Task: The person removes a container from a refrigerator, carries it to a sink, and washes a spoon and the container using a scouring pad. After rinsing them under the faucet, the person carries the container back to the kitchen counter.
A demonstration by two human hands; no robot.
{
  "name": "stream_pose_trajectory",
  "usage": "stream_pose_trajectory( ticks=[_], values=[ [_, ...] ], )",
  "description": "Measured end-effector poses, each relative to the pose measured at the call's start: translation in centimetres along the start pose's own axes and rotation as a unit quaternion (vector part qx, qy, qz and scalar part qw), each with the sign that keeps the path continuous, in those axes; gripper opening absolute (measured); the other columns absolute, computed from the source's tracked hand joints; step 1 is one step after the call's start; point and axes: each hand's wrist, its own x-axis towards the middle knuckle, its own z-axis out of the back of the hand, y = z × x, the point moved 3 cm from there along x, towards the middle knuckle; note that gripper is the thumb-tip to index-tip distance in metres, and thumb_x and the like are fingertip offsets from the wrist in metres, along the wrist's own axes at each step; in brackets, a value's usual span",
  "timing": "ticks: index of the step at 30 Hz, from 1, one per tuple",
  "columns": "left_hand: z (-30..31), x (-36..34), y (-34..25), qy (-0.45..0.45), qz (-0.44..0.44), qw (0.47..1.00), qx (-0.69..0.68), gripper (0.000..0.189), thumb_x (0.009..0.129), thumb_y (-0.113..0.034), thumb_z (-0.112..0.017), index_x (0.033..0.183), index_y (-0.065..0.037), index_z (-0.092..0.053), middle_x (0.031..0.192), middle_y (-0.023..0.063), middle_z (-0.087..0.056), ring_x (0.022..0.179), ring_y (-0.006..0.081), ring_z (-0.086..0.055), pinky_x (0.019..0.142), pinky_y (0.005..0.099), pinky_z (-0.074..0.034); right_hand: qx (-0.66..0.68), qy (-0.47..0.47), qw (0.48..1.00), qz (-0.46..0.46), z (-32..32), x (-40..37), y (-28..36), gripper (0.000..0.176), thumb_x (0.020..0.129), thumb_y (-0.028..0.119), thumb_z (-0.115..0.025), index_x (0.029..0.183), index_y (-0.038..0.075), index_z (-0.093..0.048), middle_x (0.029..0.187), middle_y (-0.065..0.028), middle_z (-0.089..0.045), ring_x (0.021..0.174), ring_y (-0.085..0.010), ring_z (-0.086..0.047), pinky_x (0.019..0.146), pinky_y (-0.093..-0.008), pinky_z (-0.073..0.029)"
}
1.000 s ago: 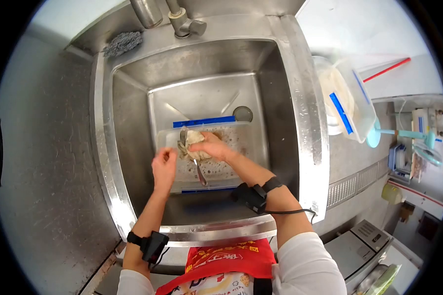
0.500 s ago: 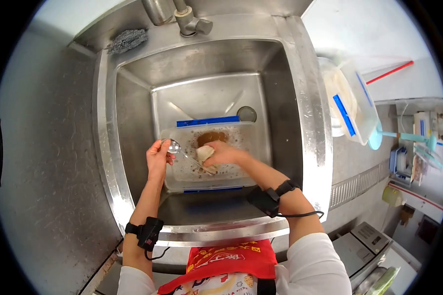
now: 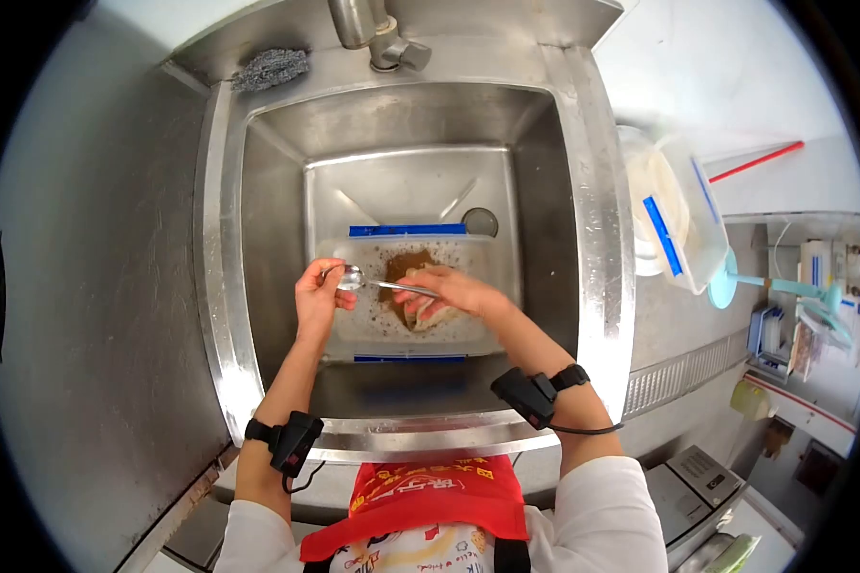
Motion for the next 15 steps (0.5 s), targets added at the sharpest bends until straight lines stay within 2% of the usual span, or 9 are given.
stream_pose_trajectory(
  ticks=[3, 6, 9, 11, 15],
  values=[
    [0.1, -0.6, -0.2, -0.003, 0.004, 1.0, 0.002, 0.013, 0.09, -0.009, -0.05, 0.096, -0.001, -0.057, 0.084, 0.0102, -0.062, 0.054, 0.0159, -0.06, 0.044, 0.0254, -0.051, -0.164, -0.007, 0.986, 0.025, -0.5, -1.2, 0.7, 0.028, 0.09, 0.02, -0.048, 0.112, 0.007, -0.059, 0.092, -0.0036, -0.063, 0.075, -0.0085, -0.053, 0.067, -0.0224, -0.044],
    [-0.1, -1.8, -0.9, 0.009, 0.011, 1.0, 0.002, 0.015, 0.091, -0.011, -0.047, 0.096, 0.0, -0.056, 0.085, 0.0115, -0.062, 0.057, 0.0181, -0.062, 0.048, 0.0272, -0.054, -0.191, -0.076, 0.965, 0.161, -1.3, -1.8, 0.8, 0.024, 0.088, 0.013, -0.05, 0.106, 0.006, -0.062, 0.082, -0.0006, -0.061, 0.068, -0.0064, -0.048, 0.061, -0.0223, -0.041],
    [-0.1, -3.2, -1.2, 0.045, 0.019, 0.999, -0.025, 0.019, 0.093, -0.012, -0.044, 0.096, 0.002, -0.056, 0.086, 0.0125, -0.062, 0.059, 0.0194, -0.063, 0.051, 0.0282, -0.055, -0.224, -0.084, 0.964, 0.119, -1.8, -3.7, 1.4, 0.023, 0.087, 0.013, -0.05, 0.103, 0.004, -0.064, 0.08, 0.0009, -0.06, 0.067, -0.0059, -0.047, 0.059, -0.0224, -0.039],
    [-0.3, -3.8, -1.8, 0.061, 0.032, 0.997, -0.035, 0.021, 0.094, -0.013, -0.042, 0.096, 0.003, -0.056, 0.086, 0.0126, -0.062, 0.06, 0.0198, -0.063, 0.052, 0.0283, -0.056, -0.223, -0.086, 0.963, 0.128, -2.1, -4.7, 1.8, 0.022, 0.086, 0.013, -0.051, 0.102, 0.004, -0.065, 0.077, 0.0012, -0.059, 0.066, -0.0065, -0.046, 0.058, -0.0227, -0.038],
    [0.0, -4.5, -2.1, 0.072, 0.016, 0.997, 0.001, 0.018, 0.091, -0.012, -0.049, 0.095, 0.003, -0.057, 0.087, 0.0121, -0.061, 0.06, 0.0187, -0.063, 0.052, 0.0281, -0.056, -0.292, -0.106, 0.941, 0.13, -3.3, -6.2, 3.2, 0.021, 0.085, 0.014, -0.054, 0.099, 0.004, -0.066, 0.073, 0.0006, -0.058, 0.065, -0.0075, -0.046, 0.058, -0.0228, -0.038]
  ],
)
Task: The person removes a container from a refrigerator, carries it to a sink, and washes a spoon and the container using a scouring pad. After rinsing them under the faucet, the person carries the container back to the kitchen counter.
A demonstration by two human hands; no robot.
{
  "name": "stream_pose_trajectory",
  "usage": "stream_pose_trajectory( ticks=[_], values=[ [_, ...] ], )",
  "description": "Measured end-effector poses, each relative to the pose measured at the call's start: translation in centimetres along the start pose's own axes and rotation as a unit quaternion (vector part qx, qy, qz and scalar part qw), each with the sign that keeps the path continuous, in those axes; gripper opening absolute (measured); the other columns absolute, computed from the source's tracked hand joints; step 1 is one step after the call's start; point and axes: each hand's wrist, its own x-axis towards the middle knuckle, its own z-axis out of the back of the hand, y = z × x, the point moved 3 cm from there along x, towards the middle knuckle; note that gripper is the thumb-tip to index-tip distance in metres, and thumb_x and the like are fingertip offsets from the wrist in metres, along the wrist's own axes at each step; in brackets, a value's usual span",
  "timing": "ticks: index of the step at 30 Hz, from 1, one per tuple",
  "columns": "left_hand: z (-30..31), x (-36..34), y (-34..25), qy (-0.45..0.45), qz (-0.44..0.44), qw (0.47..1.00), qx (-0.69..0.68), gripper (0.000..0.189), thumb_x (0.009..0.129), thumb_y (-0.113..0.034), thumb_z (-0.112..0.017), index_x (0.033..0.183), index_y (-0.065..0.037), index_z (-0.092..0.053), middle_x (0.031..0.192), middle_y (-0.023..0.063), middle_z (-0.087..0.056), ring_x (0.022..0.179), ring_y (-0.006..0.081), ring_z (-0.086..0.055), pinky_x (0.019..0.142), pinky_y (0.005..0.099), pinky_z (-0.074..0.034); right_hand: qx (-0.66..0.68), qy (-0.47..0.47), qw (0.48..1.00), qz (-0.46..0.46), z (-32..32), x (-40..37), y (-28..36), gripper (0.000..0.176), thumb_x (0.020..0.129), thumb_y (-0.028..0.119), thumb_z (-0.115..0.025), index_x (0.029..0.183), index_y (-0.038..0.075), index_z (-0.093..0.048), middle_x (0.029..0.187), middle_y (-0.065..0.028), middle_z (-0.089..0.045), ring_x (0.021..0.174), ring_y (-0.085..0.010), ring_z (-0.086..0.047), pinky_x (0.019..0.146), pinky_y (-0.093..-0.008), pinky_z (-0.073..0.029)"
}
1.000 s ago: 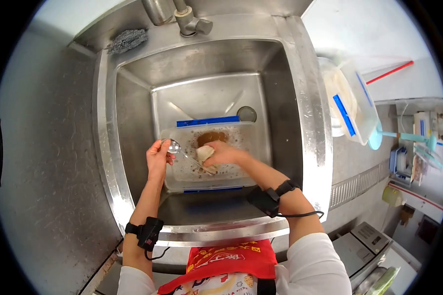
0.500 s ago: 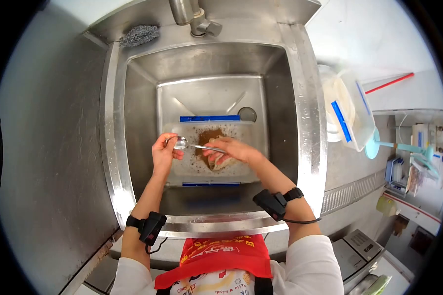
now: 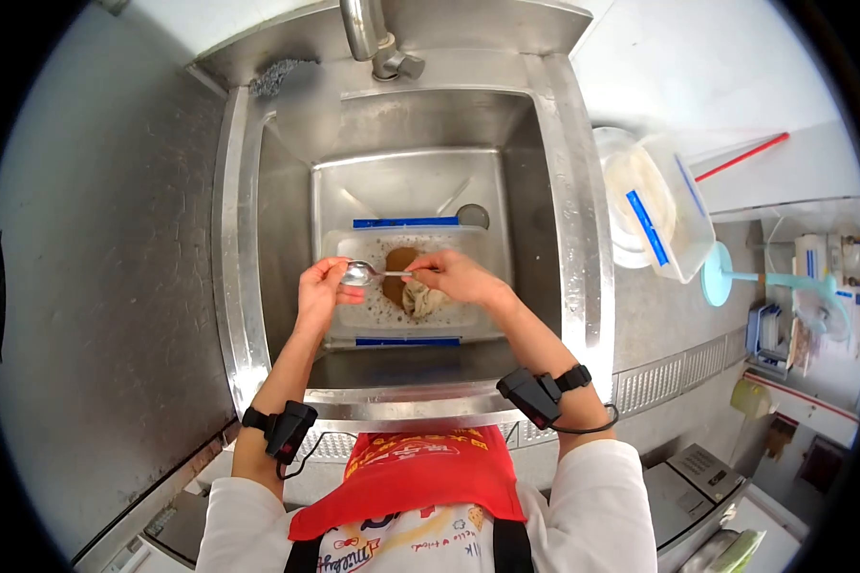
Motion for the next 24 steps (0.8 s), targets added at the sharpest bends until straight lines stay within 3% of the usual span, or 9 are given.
stream_pose_trajectory(
  ticks=[5, 9, 11, 14, 18, 21, 24],
  values=[
    [0.5, 0.4, 0.3, 0.012, -0.018, 0.998, 0.059, 0.012, 0.085, -0.008, -0.058, 0.092, 0.002, -0.059, 0.087, 0.01, -0.062, 0.067, 0.0176, -0.063, 0.054, 0.0267, -0.055, 0.006, -0.007, 1.0, -0.025, -0.1, -0.2, 0.3, 0.019, 0.084, 0.014, -0.055, 0.097, 0.005, -0.066, 0.071, 0.0003, -0.057, 0.064, -0.0063, -0.047, 0.058, -0.0214, -0.038],
    [-0.7, -0.5, 0.6, 0.002, -0.029, 0.993, -0.111, 0.016, 0.083, -0.004, -0.059, 0.098, 0.001, -0.058, 0.092, 0.011, -0.063, 0.078, 0.0179, -0.063, 0.066, 0.0285, -0.056, 0.174, 0.011, 0.984, 0.041, -1.1, 0.6, -0.8, 0.017, 0.085, 0.014, -0.055, 0.096, 0.006, -0.066, 0.068, 0.0009, -0.056, 0.061, -0.0049, -0.046, 0.053, -0.0203, -0.036],
    [-1.8, -1.0, 0.8, 0.015, -0.02, 0.979, -0.204, 0.02, 0.083, -0.004, -0.059, 0.102, 0.001, -0.057, 0.095, 0.0121, -0.063, 0.082, 0.0183, -0.062, 0.071, 0.0297, -0.055, 0.206, 0.021, 0.978, 0.014, -1.9, 0.7, -0.1, 0.015, 0.086, 0.014, -0.055, 0.092, 0.006, -0.065, 0.065, 0.0012, -0.055, 0.057, -0.0045, -0.044, 0.05, -0.0191, -0.034],
    [-2.6, -0.9, 1.5, 0.004, 0.009, 0.962, -0.273, 0.02, 0.084, -0.008, -0.06, 0.103, 0.0, -0.057, 0.099, 0.0145, -0.063, 0.08, 0.018, -0.062, 0.071, 0.0289, -0.055, 0.218, 0.002, 0.976, -0.016, -3.6, 1.7, -0.2, 0.014, 0.088, 0.016, -0.053, 0.088, 0.006, -0.063, 0.061, 0.0015, -0.053, 0.051, -0.0039, -0.041, 0.045, -0.0182, -0.029],
    [-1.6, -0.7, 1.4, -0.004, 0.042, 0.976, -0.213, 0.023, 0.086, -0.013, -0.059, 0.105, 0.0, -0.057, 0.098, 0.0146, -0.063, 0.08, 0.0171, -0.062, 0.071, 0.0293, -0.054, 0.269, 0.048, 0.961, -0.046, -5.3, 2.3, -1.1, 0.019, 0.091, 0.022, -0.049, 0.086, 0.006, -0.06, 0.057, 0.0022, -0.048, 0.045, -0.0038, -0.035, 0.04, -0.0188, -0.024],
    [-2.0, -0.9, 1.1, -0.006, 0.019, 0.969, -0.247, 0.021, 0.086, -0.012, -0.059, 0.104, 0.0, -0.058, 0.098, 0.0134, -0.063, 0.08, 0.0158, -0.062, 0.071, 0.0284, -0.052, 0.364, 0.073, 0.928, -0.045, -6.4, 2.3, -0.5, 0.026, 0.094, 0.027, -0.046, 0.088, 0.006, -0.06, 0.053, 0.0033, -0.043, 0.042, -0.0042, -0.03, 0.038, -0.0199, -0.021],
    [-3.1, -1.1, 1.6, 0.016, -0.019, 0.968, -0.248, 0.018, 0.086, -0.009, -0.058, 0.102, 0.0, -0.059, 0.096, 0.0124, -0.063, 0.082, 0.0154, -0.061, 0.072, 0.0269, -0.05, 0.366, -0.019, 0.93, -0.032, -7.2, 2.8, 0.6, 0.026, 0.095, 0.027, -0.044, 0.089, 0.005, -0.057, 0.051, 0.0032, -0.038, 0.041, -0.0046, -0.028, 0.038, -0.0203, -0.022]
  ],
)
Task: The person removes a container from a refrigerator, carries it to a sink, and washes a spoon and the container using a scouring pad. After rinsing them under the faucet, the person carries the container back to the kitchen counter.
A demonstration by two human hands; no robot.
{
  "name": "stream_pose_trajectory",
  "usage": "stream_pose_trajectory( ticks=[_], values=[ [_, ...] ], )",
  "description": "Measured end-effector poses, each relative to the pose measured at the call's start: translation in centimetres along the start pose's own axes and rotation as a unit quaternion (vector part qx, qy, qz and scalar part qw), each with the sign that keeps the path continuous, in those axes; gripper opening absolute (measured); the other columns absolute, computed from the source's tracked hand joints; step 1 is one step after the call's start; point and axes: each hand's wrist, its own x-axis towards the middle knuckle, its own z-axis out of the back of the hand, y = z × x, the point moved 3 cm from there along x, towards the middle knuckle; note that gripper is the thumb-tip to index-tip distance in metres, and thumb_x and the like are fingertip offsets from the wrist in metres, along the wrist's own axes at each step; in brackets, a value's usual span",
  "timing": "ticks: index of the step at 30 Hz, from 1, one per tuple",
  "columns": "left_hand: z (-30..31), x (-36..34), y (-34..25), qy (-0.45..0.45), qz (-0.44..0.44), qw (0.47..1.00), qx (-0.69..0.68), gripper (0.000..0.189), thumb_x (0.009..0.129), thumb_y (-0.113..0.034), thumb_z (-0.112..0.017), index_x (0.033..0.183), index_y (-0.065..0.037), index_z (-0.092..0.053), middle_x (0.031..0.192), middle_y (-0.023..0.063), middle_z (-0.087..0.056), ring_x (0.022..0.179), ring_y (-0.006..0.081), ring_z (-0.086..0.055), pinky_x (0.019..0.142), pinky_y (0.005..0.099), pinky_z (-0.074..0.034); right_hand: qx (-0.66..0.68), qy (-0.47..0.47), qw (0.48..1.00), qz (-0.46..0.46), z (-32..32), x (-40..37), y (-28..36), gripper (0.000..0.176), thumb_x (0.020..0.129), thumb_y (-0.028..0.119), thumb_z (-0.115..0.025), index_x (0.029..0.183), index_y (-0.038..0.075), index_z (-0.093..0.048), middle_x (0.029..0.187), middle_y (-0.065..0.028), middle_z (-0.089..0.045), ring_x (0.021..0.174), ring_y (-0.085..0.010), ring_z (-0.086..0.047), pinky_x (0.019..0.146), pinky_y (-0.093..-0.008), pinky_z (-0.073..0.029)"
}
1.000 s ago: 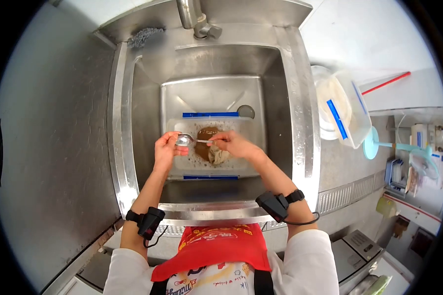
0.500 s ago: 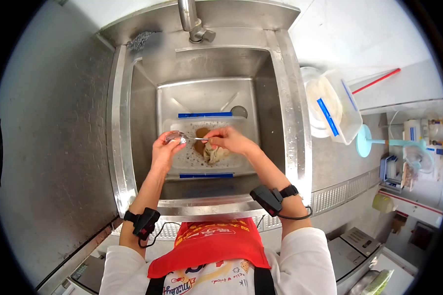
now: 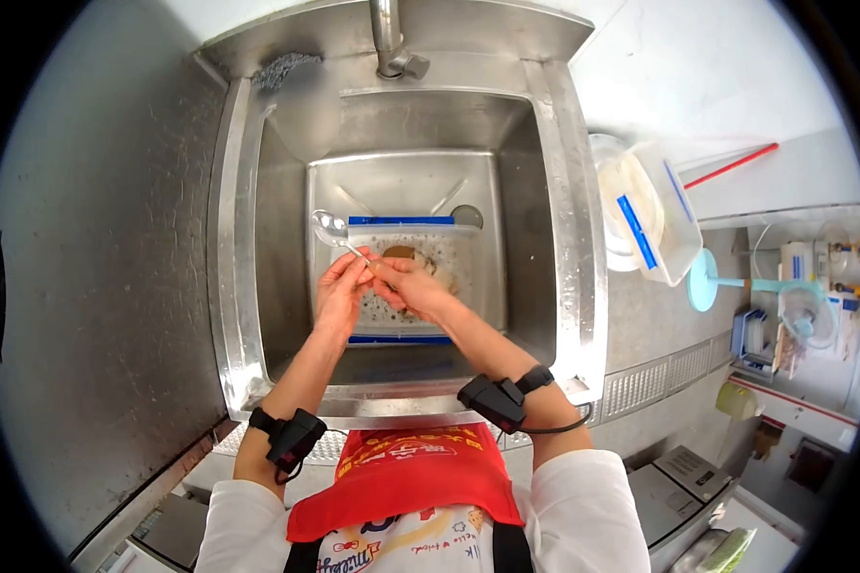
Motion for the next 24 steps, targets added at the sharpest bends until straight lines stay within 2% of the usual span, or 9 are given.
stream_pose_trajectory(
  ticks=[3, 6, 12, 16, 19, 22, 24],
  values=[
    [0.1, -0.1, 0.0, 0.019, 0.0, 0.999, -0.041, 0.015, 0.085, -0.007, -0.059, 0.099, 0.0, -0.06, 0.095, 0.0121, -0.063, 0.084, 0.0159, -0.06, 0.074, 0.0265, -0.049, 0.135, 0.082, 0.987, -0.009, 0.0, -0.2, -0.5, 0.026, 0.095, 0.026, -0.043, 0.091, 0.005, -0.059, 0.053, 0.0036, -0.04, 0.041, -0.0051, -0.03, 0.038, -0.0204, -0.022],
    [0.3, 0.1, -0.1, 0.035, 0.003, 0.998, -0.06, 0.015, 0.085, -0.007, -0.059, 0.099, -0.001, -0.06, 0.096, 0.0124, -0.063, 0.085, 0.0162, -0.061, 0.074, 0.0277, -0.049, 0.184, 0.157, 0.97, -0.02, -0.2, -1.0, -0.6, 0.027, 0.095, 0.026, -0.042, 0.096, 0.005, -0.059, 0.055, 0.0037, -0.04, 0.044, -0.0052, -0.031, 0.041, -0.02, -0.025],
    [0.7, 0.3, -0.6, 0.005, -0.011, 1.0, 0.009, 0.02, 0.084, -0.009, -0.061, 0.102, 0.0, -0.059, 0.095, 0.013, -0.063, 0.081, 0.0169, -0.062, 0.072, 0.0272, -0.049, 0.006, 0.1, 0.995, -0.003, 0.2, -1.6, 0.5, 0.023, 0.095, 0.023, -0.042, 0.098, 0.006, -0.057, 0.07, 0.0023, -0.048, 0.054, -0.0053, -0.035, 0.049, -0.0198, -0.03],
    [-0.6, -0.3, -1.2, -0.013, -0.005, 1.0, 0.011, 0.022, 0.085, -0.008, -0.059, 0.105, 0.0, -0.059, 0.094, 0.0126, -0.063, 0.073, 0.0149, -0.061, 0.066, 0.0257, -0.049, 0.008, 0.079, 0.997, 0.016, 0.3, -0.8, 0.2, 0.02, 0.095, 0.022, -0.042, 0.097, 0.007, -0.055, 0.076, 0.0017, -0.051, 0.057, -0.0057, -0.039, 0.05, -0.0193, -0.032],
    [-0.3, 0.2, -1.2, 0.024, 0.003, 0.999, 0.045, 0.022, 0.086, -0.011, -0.058, 0.105, -0.001, -0.058, 0.093, 0.0118, -0.063, 0.066, 0.0129, -0.057, 0.059, 0.0253, -0.047, -0.031, 0.067, 0.997, 0.034, 0.1, -0.1, -0.1, 0.018, 0.095, 0.021, -0.044, 0.097, 0.007, -0.055, 0.077, 0.0014, -0.052, 0.06, -0.0062, -0.043, 0.053, -0.0194, -0.035],
    [1.1, 1.4, -1.3, 0.01, 0.025, 0.998, 0.05, 0.025, 0.087, -0.016, -0.058, 0.108, -0.002, -0.056, 0.088, 0.0079, -0.063, 0.077, 0.0139, -0.058, 0.074, 0.0299, -0.047, -0.087, 0.069, 0.992, 0.056, -0.5, 0.7, 0.2, 0.017, 0.094, 0.02, -0.046, 0.096, 0.007, -0.056, 0.077, 0.0015, -0.052, 0.062, -0.0059, -0.044, 0.054, -0.0193, -0.036],
    [1.5, 2.3, -1.4, -0.02, 0.006, 1.0, 0.002, 0.023, 0.088, -0.018, -0.057, 0.104, -0.001, -0.058, 0.084, 0.0069, -0.062, 0.069, 0.0114, -0.055, 0.058, 0.0253, -0.043, -0.099, 0.095, 0.988, 0.067, -1.6, 0.9, 0.9, 0.015, 0.093, 0.019, -0.048, 0.094, 0.007, -0.056, 0.076, 0.0016, -0.051, 0.062, -0.0056, -0.044, 0.055, -0.0193, -0.036]
  ],
)
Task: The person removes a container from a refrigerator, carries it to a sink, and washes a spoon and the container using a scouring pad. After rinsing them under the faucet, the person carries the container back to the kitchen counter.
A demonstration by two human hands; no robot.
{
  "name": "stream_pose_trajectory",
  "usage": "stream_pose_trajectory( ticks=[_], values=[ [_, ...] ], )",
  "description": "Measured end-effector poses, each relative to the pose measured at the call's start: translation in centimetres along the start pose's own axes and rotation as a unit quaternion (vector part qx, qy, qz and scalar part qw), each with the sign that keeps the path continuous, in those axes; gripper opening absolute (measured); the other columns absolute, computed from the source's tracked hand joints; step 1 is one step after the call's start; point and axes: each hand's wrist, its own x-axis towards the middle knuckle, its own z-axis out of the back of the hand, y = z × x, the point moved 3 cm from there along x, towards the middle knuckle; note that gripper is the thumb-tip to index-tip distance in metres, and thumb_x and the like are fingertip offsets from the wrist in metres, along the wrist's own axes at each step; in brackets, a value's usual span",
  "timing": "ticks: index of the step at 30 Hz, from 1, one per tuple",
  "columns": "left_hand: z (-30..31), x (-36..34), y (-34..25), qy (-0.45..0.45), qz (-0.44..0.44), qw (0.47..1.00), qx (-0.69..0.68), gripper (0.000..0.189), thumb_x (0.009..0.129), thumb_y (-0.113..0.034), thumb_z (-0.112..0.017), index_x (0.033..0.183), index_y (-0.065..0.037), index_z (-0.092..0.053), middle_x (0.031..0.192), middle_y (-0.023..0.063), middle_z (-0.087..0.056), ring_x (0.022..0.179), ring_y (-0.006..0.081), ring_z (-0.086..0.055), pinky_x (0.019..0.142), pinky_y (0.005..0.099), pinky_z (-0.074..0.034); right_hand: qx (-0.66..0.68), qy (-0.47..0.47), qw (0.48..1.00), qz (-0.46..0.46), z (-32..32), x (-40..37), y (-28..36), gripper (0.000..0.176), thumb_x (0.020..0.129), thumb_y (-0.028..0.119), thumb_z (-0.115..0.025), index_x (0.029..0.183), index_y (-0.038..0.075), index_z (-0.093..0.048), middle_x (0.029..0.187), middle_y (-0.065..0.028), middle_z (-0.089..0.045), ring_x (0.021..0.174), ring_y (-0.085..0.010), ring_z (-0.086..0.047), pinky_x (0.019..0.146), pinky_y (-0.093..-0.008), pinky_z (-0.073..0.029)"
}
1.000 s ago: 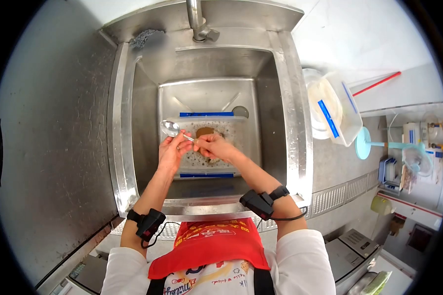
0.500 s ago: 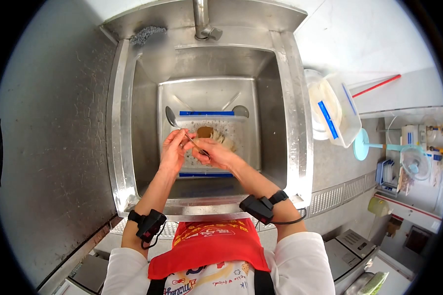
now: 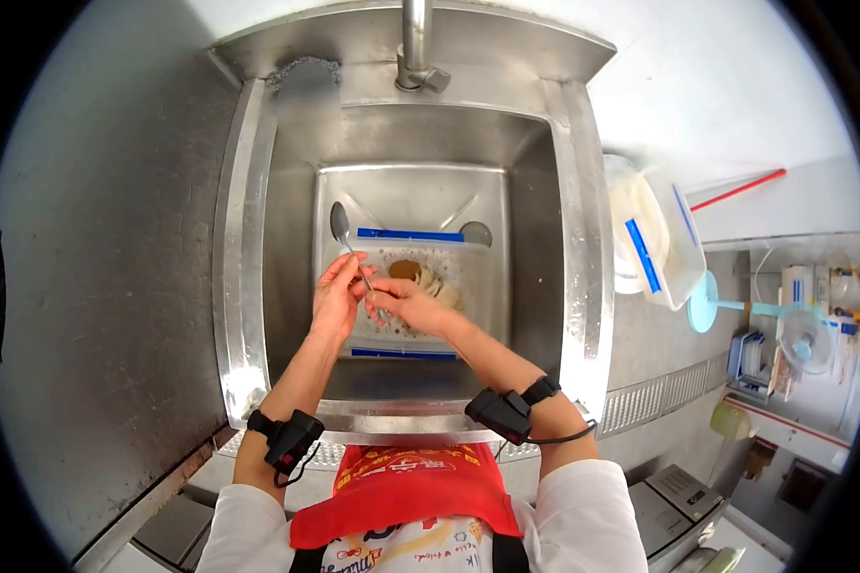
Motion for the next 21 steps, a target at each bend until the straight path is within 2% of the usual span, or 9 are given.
stream_pose_trajectory(
  ticks=[1, 3, 4, 6, 10, 15, 16, 18, 21],
  values=[
    [0.1, 0.3, -0.1, -0.014, -0.008, 1.0, -0.025, 0.022, 0.088, -0.018, -0.057, 0.102, -0.001, -0.058, 0.082, 0.0064, -0.062, 0.066, 0.0102, -0.054, 0.051, 0.023, -0.041, 0.028, 0.018, 0.999, -0.02, 0.0, 0.2, -0.1, 0.015, 0.092, 0.02, -0.049, 0.093, 0.007, -0.057, 0.075, 0.0019, -0.051, 0.061, -0.0055, -0.044, 0.053, -0.0194, -0.036],
    [0.1, 0.6, -0.4, -0.002, 0.013, 0.997, -0.072, 0.024, 0.089, -0.019, -0.056, 0.105, -0.002, -0.058, 0.08, 0.0054, -0.061, 0.069, 0.0097, -0.055, 0.051, 0.0218, -0.041, 0.085, 0.054, 0.993, -0.063, 0.3, 0.8, -0.6, 0.016, 0.091, 0.022, -0.052, 0.091, 0.008, -0.059, 0.072, 0.0026, -0.05, 0.059, -0.0053, -0.043, 0.051, -0.0196, -0.035],
    [0.1, 0.7, -0.5, 0.004, 0.024, 0.995, -0.095, 0.025, 0.089, -0.019, -0.056, 0.107, -0.002, -0.058, 0.079, 0.0049, -0.06, 0.07, 0.0094, -0.055, 0.052, 0.0212, -0.041, 0.079, 0.029, 0.994, -0.075, 0.5, 1.3, -0.9, 0.017, 0.09, 0.023, -0.053, 0.09, 0.007, -0.06, 0.07, 0.0029, -0.049, 0.058, -0.0056, -0.044, 0.05, -0.0201, -0.035],
    [-0.1, 0.4, -0.6, 0.024, 0.023, 0.998, -0.048, 0.026, 0.089, -0.018, -0.055, 0.11, -0.002, -0.057, 0.08, 0.0046, -0.061, 0.074, 0.0099, -0.056, 0.055, 0.0209, -0.042, 0.068, -0.024, 0.993, -0.098, 0.8, 2.2, -1.6, 0.019, 0.089, 0.025, -0.055, 0.088, 0.007, -0.061, 0.065, 0.0036, -0.048, 0.055, -0.0062, -0.044, 0.048, -0.0211, -0.034],
    [-0.7, -0.4, -1.5, 0.02, 0.008, 1.0, -0.012, 0.028, 0.09, -0.014, -0.052, 0.115, -0.003, -0.056, 0.08, 0.004, -0.061, 0.074, 0.0096, -0.055, 0.061, 0.0203, -0.043, 0.037, -0.024, 0.996, -0.08, 0.5, 3.4, -1.7, 0.022, 0.089, 0.027, -0.057, 0.089, 0.006, -0.062, 0.063, 0.0035, -0.049, 0.054, -0.0067, -0.047, 0.047, -0.022, -0.037],
    [1.7, 0.6, -1.4, -0.073, -0.077, 0.99, 0.092, 0.026, 0.09, -0.011, -0.05, 0.114, -0.006, -0.059, 0.077, 0.0007, -0.058, 0.068, 0.0078, -0.051, 0.06, 0.0206, -0.041, -0.029, 0.009, 0.997, -0.069, 1.0, 4.5, -0.8, 0.021, 0.089, 0.025, -0.056, 0.09, 0.006, -0.063, 0.07, 0.0011, -0.057, 0.062, -0.0068, -0.054, 0.054, -0.0215, -0.046],
    [1.9, 0.6, -1.9, -0.097, -0.107, 0.982, 0.123, 0.026, 0.09, -0.011, -0.049, 0.114, -0.007, -0.059, 0.075, -0.0002, -0.057, 0.067, 0.0074, -0.05, 0.06, 0.0207, -0.041, -0.054, -0.005, 0.996, -0.07, 1.9, 4.9, -0.9, 0.019, 0.088, 0.023, -0.057, 0.09, 0.005, -0.063, 0.072, 0.0009, -0.058, 0.064, -0.0067, -0.055, 0.056, -0.0213, -0.046],
    [1.8, -0.2, -3.3, -0.118, -0.081, 0.98, 0.14, 0.027, 0.09, -0.012, -0.05, 0.115, -0.008, -0.059, 0.071, -0.0032, -0.052, 0.063, 0.0048, -0.047, 0.055, 0.0198, -0.038, -0.103, -0.032, 0.992, -0.068, 4.7, 6.1, -1.0, 0.015, 0.088, 0.018, -0.057, 0.092, 0.005, -0.063, 0.075, 0.0005, -0.06, 0.067, -0.0067, -0.056, 0.059, -0.0209, -0.048],
    [2.8, -0.4, -3.7, -0.138, -0.104, 0.964, 0.2, 0.028, 0.091, -0.014, -0.049, 0.117, -0.009, -0.058, 0.066, -0.0065, -0.045, 0.057, 0.0022, -0.041, 0.048, 0.0182, -0.032, -0.122, -0.129, 0.984, -0.009, 7.7, 9.4, 1.9, 0.016, 0.086, 0.018, -0.059, 0.093, 0.005, -0.064, 0.078, 0.0003, -0.061, 0.071, -0.0069, -0.056, 0.064, -0.0214, -0.045]
  ],
)
